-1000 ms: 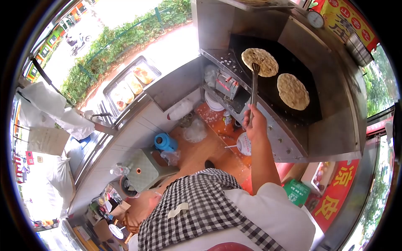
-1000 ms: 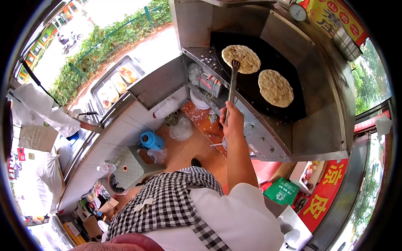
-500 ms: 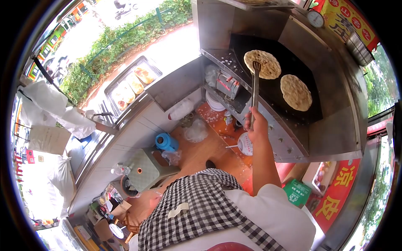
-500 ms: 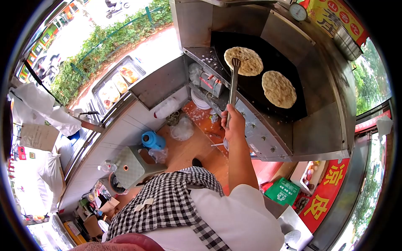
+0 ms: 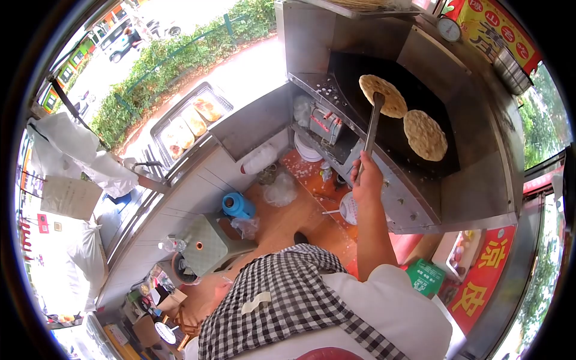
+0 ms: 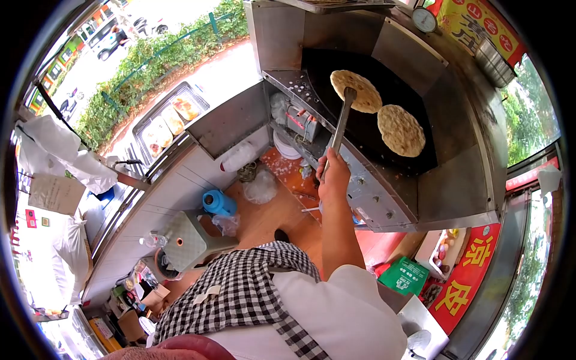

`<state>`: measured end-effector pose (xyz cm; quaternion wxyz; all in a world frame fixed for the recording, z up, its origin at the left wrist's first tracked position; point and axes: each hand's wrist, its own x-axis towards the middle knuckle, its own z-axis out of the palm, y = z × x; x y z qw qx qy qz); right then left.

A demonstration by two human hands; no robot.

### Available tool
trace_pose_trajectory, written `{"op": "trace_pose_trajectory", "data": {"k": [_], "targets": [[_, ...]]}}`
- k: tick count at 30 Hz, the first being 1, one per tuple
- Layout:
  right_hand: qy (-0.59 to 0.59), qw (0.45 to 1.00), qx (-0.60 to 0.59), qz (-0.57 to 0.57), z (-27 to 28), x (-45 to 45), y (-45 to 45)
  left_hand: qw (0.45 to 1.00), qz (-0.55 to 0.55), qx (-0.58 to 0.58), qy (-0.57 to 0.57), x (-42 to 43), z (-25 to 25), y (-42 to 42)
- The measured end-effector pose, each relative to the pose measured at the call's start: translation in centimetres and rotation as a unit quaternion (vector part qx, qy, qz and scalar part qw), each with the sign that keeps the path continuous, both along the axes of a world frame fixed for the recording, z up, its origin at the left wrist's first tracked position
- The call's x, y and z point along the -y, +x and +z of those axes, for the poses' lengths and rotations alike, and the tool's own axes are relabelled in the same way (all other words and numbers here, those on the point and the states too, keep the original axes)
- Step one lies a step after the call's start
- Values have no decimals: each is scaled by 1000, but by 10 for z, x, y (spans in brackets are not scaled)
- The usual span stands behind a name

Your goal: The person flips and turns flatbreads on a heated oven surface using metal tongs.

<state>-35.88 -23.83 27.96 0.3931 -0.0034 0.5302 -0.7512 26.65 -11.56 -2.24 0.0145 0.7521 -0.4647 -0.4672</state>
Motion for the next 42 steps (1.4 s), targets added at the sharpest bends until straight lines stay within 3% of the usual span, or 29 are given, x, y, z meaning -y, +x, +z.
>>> {"op": "trace_pose_trajectory", "data": {"k": [5, 14, 19, 25, 42], "targets": [[-9, 1000, 19, -6, -6, 5, 11, 1000, -3, 6, 6, 0, -3, -1], [6, 982, 8, 187, -3, -8, 18, 1000, -14, 19, 19, 3, -23, 10], [6, 996, -43, 78, 2, -16, 17, 1000, -31, 2, -6, 3, -32, 17], [39, 992, -94, -80, 3, -40, 2, 1000, 19, -14, 5, 3, 2, -3], [17, 999, -38, -26, 3, -66, 38, 998, -52, -26, 11, 24, 24, -18]]}}
